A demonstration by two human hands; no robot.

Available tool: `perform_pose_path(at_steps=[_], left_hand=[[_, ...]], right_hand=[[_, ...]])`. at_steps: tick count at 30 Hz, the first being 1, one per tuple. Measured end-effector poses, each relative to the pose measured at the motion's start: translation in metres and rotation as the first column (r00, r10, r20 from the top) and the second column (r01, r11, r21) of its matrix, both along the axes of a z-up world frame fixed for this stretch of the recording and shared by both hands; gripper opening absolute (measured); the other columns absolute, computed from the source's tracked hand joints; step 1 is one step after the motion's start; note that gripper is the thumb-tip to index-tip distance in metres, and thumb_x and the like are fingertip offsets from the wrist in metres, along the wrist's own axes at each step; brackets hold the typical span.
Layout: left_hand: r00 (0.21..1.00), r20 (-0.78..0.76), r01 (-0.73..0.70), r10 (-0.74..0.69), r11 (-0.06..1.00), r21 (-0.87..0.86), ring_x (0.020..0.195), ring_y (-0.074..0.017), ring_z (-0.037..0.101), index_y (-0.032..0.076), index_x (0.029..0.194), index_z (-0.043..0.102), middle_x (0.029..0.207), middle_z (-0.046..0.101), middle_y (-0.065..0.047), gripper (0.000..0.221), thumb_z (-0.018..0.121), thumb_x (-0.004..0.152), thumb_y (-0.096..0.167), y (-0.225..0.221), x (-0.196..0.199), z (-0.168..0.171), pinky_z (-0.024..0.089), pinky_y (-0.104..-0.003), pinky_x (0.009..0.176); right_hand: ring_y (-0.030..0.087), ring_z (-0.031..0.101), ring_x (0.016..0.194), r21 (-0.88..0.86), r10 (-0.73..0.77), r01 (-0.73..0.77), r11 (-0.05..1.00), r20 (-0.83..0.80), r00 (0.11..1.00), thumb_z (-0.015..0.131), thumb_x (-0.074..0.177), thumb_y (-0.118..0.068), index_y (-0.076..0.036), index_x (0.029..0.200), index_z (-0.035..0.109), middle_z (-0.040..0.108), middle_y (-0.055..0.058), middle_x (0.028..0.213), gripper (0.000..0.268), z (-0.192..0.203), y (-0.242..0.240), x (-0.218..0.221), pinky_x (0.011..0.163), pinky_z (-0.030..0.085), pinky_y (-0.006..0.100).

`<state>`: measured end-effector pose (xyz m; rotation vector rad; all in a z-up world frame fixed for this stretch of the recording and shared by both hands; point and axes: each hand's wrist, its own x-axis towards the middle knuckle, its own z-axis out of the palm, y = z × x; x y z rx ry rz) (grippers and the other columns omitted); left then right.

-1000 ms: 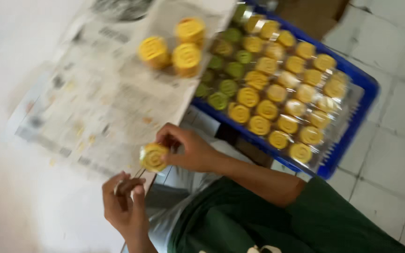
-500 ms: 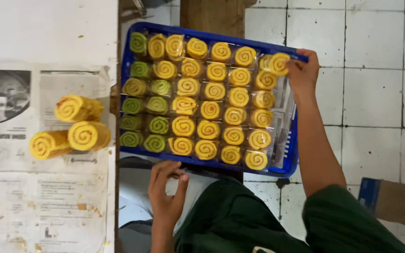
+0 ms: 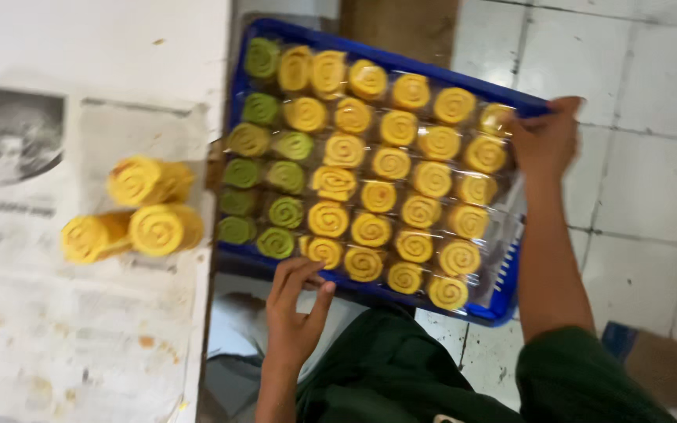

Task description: The person packages small cake rolls into plastic bags and places them into a blue crate.

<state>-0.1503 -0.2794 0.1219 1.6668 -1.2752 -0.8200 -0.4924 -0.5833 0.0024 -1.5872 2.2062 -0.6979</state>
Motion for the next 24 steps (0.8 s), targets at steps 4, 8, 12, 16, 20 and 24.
perform_pose_path(at_steps=[4,8,12,16,20,24], left_hand=[[0.977,0.155,-0.122,0.147,0.979,-0.162,0.087,-0.0220,0.064,0.003,0.119,0.066,0.111,0.061,-0.012,0.029,0.062,0.101,0.026,0.017,0.034,0.011,0.055,-0.036,0.079],[0.783,0.225,-0.471,0.580,0.789,-0.394,0.090,-0.0268,0.058,0.002,0.106,0.060,0.101,0.060,-0.013,0.030,0.059,0.102,0.032,0.039,0.081,0.034,0.048,-0.037,0.083],[0.702,0.062,-0.653,0.710,0.675,-0.344,0.112,-0.0334,0.059,0.000,0.136,0.050,0.122,0.054,-0.018,0.059,0.081,0.089,0.020,0.070,0.146,0.010,0.052,-0.043,0.094],[0.767,0.067,-0.596,0.639,0.746,-0.296,0.130,-0.0554,0.050,-0.012,0.150,0.027,0.138,0.046,-0.039,0.095,0.085,0.076,-0.001,0.067,0.206,0.011,0.046,-0.057,0.108],[0.917,-0.090,-0.397,0.389,0.868,-0.298,0.133,-0.0483,0.055,-0.002,0.158,0.022,0.149,0.046,-0.034,0.112,0.092,0.071,-0.001,0.047,0.251,-0.010,0.049,-0.054,0.108],[0.961,-0.042,-0.275,0.274,0.924,-0.267,0.131,-0.0404,0.062,0.018,0.160,0.029,0.140,0.061,-0.022,0.123,0.103,0.062,0.011,0.026,0.259,-0.011,0.051,-0.048,0.113]], right_hand=[[0.030,0.071,0.082,-0.370,0.178,-0.271,0.889,-0.265,0.947,0.099,0.082,-0.025,-0.011,0.098,0.061,0.068,0.004,0.128,0.044,0.035,0.021,0.030,0.067,0.050,0.046],[0.020,0.060,0.088,-0.433,0.603,-0.441,0.786,0.379,0.702,0.080,0.101,0.005,-0.002,0.130,0.051,0.065,0.014,0.105,0.042,0.089,0.072,0.152,0.079,0.050,0.030],[0.024,0.063,0.102,-0.381,0.760,-0.740,0.554,0.594,0.263,0.095,0.075,-0.013,0.004,0.136,0.051,0.060,0.016,0.114,0.077,0.095,0.124,0.271,0.095,0.053,0.033],[0.031,0.069,0.088,-0.396,0.906,-0.850,0.346,0.376,0.194,0.095,0.088,-0.022,0.000,0.109,0.065,0.063,0.012,0.093,0.043,0.136,0.176,0.346,0.083,0.058,0.040],[0.052,0.062,0.103,-0.366,0.947,-0.874,0.321,0.128,0.295,0.098,0.077,-0.024,0.010,0.125,0.060,0.060,0.028,0.107,0.070,0.148,0.210,0.381,0.085,0.053,0.059],[0.053,0.058,0.104,-0.387,0.913,-0.837,0.386,0.030,0.408,0.098,0.081,-0.027,0.010,0.122,0.062,0.050,0.024,0.110,0.067,0.117,0.215,0.392,0.088,0.050,0.060]])
